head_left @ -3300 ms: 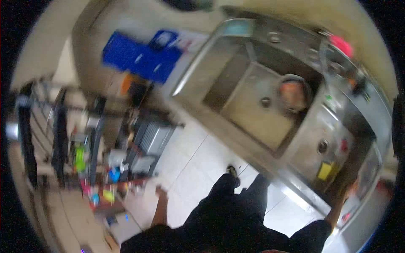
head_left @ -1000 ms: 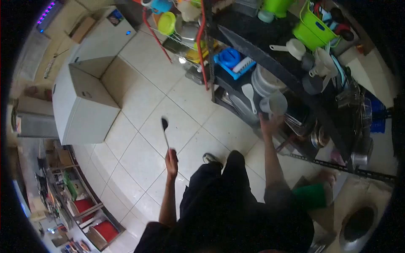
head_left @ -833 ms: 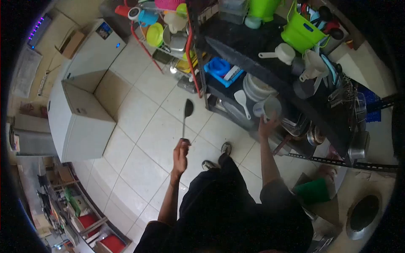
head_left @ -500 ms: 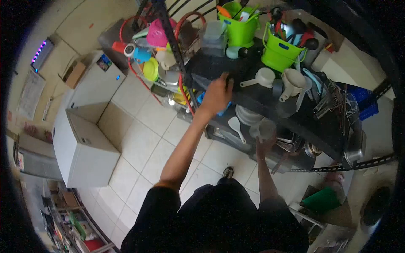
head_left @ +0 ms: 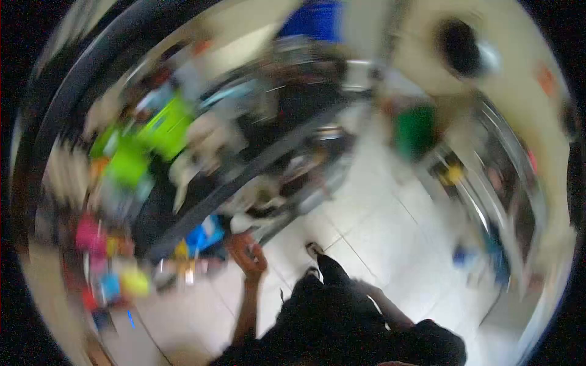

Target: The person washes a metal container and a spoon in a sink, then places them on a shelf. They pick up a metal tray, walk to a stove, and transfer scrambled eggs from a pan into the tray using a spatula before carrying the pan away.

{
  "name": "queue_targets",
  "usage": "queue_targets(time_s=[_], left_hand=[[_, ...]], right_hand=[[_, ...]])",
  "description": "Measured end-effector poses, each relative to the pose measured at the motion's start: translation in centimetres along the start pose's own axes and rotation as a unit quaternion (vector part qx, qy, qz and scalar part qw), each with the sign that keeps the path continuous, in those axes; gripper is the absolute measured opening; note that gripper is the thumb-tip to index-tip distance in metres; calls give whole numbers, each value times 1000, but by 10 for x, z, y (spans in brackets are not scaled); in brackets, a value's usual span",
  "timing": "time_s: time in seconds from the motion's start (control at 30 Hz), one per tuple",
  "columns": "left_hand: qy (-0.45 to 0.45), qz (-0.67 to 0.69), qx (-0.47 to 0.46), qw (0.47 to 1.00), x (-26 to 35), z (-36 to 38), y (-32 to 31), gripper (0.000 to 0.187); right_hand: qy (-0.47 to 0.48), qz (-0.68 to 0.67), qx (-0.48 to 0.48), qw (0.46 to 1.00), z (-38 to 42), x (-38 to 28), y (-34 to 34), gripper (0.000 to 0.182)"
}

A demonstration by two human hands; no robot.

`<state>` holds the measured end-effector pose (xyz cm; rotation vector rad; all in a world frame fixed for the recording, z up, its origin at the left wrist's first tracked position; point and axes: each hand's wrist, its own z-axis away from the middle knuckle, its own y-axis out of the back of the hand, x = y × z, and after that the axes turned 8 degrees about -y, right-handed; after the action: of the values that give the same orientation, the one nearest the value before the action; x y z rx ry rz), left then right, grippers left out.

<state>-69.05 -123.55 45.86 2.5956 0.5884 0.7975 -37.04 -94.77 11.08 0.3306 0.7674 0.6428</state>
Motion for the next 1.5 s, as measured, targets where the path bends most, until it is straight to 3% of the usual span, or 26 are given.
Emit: queue_targets(time_s=[0.03,0.07,0.1,0.17,0.3,0.4,0.53,0.67,0.77,0.83,0.87,0.93,1.0,1.1,1.13,1.17,1.2,1.23,1.3,1.33,1.4,1.5], left_hand=[[-40,69,-67,995,5,44,-31,27],[70,92,-286,951,27,77,-49,36],[56,175,-396,900,29,122,-70,47],[73,272,-564,777,33,194,-87,49],[60,309,-761,567,60,276,-109,54],[-2,284,-833,476,119,304,-145,57],[-79,265,-873,402,234,354,-185,61],[-122,256,-892,352,364,433,-219,66],[-136,238,-905,325,451,487,-232,70],[-134,218,-916,309,501,521,-238,72],[-132,209,-922,298,522,537,-237,73],[-127,187,-933,280,578,578,-240,75],[-130,172,-942,256,628,619,-249,78],[-172,165,-950,201,747,708,-250,81],[-197,165,-952,167,789,731,-249,79],[-222,167,-951,133,832,753,-246,76],[-268,176,-945,64,888,784,-240,72],[-270,166,-947,53,929,804,-242,72],[-436,206,-875,-47,1012,860,-254,51],[-463,190,-862,-77,1061,883,-253,50],[-494,135,-851,-117,1148,925,-248,48],[-530,87,-827,-163,1251,987,-253,46]], right_hand=[[-79,-28,-4,996,49,10,-29,53],[-154,-69,4,986,89,21,-65,54],[-219,-123,23,968,126,25,-95,55],[-310,-236,71,918,189,12,-148,57],[-380,-417,174,807,249,-21,-246,60],[-380,-509,247,732,267,-15,-284,62],[-377,-586,346,628,315,29,-344,65],[-456,-562,508,467,379,111,-409,68],[-488,-560,525,417,488,140,-394,60],[-242,-740,580,240,563,154,-374,49],[-245,-736,586,235,580,160,-384,49],[-339,-627,620,329,628,210,-405,41],[-366,-614,636,292,645,234,-421,40],[-396,-649,631,152,668,294,-496,38],[-394,-647,649,67,659,306,-523,38],[-415,-659,627,32,660,307,-543,39],[-486,-654,577,57,635,317,-590,40],[-460,-730,502,-58,638,311,-595,37],[-531,-699,426,218,619,292,-626,44],[-499,-755,386,178,637,292,-620,44],[-436,-826,356,35,695,321,-602,44],[-407,-843,350,-39,766,393,-605,44]])
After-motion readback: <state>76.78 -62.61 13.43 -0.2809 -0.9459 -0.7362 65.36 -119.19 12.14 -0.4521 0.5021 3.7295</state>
